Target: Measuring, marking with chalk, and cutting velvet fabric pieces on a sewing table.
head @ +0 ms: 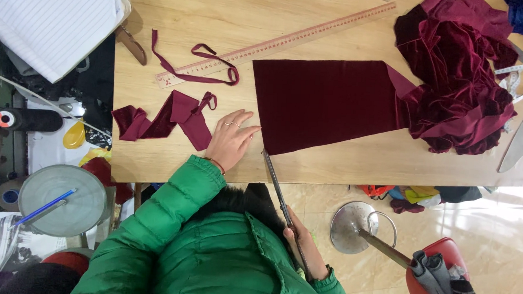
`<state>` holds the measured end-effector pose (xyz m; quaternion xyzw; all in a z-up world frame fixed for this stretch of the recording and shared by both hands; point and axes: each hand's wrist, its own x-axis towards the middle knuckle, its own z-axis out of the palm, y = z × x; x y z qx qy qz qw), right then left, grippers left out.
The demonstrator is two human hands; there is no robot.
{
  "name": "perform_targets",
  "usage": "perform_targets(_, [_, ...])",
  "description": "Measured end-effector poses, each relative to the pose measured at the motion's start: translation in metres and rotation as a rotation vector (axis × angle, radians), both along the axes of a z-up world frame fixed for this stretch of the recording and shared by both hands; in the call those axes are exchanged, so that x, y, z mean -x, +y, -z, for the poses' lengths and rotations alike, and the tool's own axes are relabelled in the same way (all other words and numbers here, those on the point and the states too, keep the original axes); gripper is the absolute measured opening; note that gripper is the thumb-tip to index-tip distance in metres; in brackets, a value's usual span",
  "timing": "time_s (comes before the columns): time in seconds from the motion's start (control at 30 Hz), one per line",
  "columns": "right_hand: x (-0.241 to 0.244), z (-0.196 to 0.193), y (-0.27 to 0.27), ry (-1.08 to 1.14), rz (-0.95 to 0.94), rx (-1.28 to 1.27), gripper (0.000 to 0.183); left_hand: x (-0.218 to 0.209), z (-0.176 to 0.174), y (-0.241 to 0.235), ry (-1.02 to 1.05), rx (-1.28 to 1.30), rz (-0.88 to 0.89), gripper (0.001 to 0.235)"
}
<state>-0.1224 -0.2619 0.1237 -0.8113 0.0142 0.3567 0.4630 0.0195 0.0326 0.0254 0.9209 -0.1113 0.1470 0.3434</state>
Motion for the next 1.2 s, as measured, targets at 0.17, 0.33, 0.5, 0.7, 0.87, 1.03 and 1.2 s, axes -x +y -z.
perform_targets(0.17, [-0.007, -0.009, -0.007, -0.079, -0.159, -0.230, 0.080, -0.001, -0.001, 0.001, 0.049, -0.029, 0.002, 0.029])
perform_targets(0.33, [-0.023, -0.001, -0.020, -0.109, -0.193, -0.258, 0.086, -0.003, -0.001, -0.001, 0.090, 0.014, -0.020, 0.027])
perform_targets(0.5, [-0.081, 0.007, -0.032, -0.091, -0.220, 0.021, 0.074, -0.002, 0.009, -0.002, 0.063, -0.018, -0.062, 0.027])
perform_targets(0.7, [-0.218, 0.005, -0.036, -0.433, -0.318, 0.082, 0.081, -0.007, 0.043, -0.008, 0.018, -0.073, -0.147, 0.036])
perform_targets(0.87, [-0.345, 0.014, -0.033, -0.840, -0.580, 0.173, 0.076, -0.007, 0.011, -0.016, 0.097, -0.314, -0.403, 0.058])
perform_targets(1.03, [-0.452, 0.032, -0.024, -0.882, -0.720, 0.167, 0.076, -0.042, 0.000, -0.011, 0.243, -0.506, -0.591, 0.072])
perform_targets(1.2, [-0.523, 0.045, 0.003, -0.947, -0.779, 0.125, 0.072, -0.100, 0.029, 0.018, 0.230, -0.535, -0.727, 0.081])
